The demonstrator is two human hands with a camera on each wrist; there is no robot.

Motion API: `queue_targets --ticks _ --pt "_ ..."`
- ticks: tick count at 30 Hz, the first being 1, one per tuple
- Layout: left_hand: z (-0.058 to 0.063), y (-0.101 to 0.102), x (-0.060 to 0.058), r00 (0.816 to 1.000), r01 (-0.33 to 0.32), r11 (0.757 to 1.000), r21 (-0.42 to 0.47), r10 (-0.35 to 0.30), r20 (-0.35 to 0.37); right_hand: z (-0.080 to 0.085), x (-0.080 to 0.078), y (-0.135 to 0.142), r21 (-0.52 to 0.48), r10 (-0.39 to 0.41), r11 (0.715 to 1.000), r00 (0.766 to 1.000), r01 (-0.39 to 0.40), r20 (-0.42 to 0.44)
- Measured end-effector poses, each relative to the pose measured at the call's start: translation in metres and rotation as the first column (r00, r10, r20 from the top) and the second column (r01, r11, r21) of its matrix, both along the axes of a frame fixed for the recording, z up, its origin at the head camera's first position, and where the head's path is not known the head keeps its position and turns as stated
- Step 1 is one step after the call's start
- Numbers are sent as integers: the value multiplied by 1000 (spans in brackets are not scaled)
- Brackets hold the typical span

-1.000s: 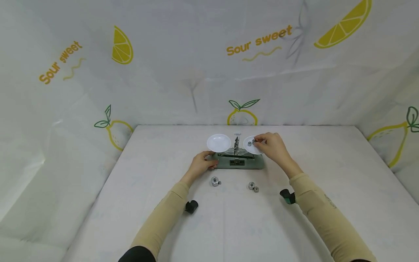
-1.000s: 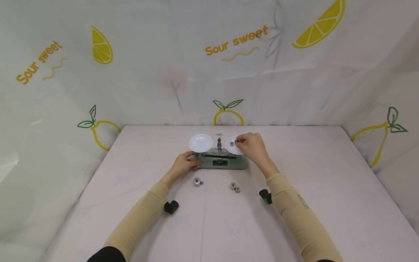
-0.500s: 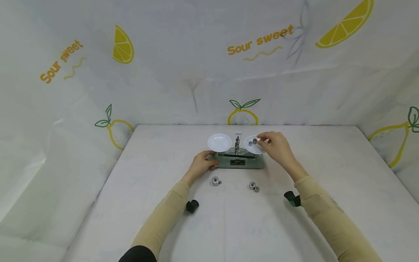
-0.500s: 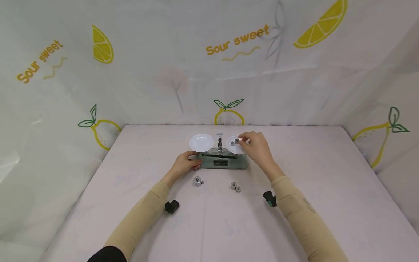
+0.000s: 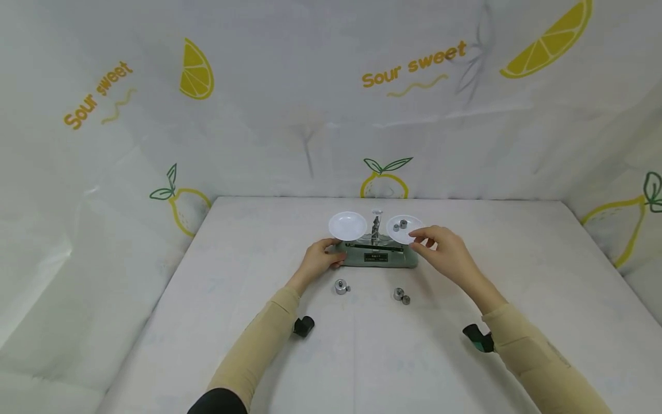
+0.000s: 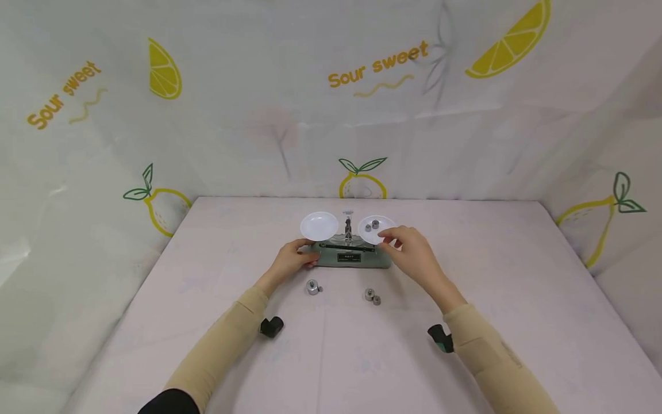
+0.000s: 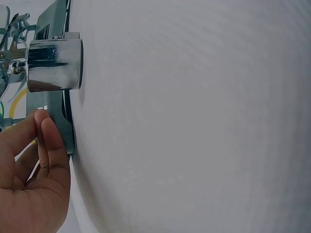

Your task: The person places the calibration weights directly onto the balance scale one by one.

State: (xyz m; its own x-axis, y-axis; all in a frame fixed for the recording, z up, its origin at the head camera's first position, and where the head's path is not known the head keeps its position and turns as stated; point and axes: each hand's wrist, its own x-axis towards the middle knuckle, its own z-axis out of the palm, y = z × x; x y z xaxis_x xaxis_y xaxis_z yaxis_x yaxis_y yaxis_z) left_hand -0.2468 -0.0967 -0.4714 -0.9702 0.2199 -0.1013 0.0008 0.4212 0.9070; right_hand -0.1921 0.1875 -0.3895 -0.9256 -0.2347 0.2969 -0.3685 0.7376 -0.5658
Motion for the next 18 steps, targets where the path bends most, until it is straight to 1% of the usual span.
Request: queue_targets --ticks 4,8,12,18 --pt "1 1 1 1000 -4 1000 7 4 7 -7 14 2 12 51 999 998 -52 31" --pt "2 1 2 1000 -7 1000 10 7 13 -15 24 5 37 104 994 992 -107 66" --pt "2 2 3 1000 -6 1000 8 5 15 -22 29 8 74 144 986 984 -152 103" --pt "5 3 5 1000 -10 1000 23 9 20 -29 32 7 89 199 972 966 -216 168"
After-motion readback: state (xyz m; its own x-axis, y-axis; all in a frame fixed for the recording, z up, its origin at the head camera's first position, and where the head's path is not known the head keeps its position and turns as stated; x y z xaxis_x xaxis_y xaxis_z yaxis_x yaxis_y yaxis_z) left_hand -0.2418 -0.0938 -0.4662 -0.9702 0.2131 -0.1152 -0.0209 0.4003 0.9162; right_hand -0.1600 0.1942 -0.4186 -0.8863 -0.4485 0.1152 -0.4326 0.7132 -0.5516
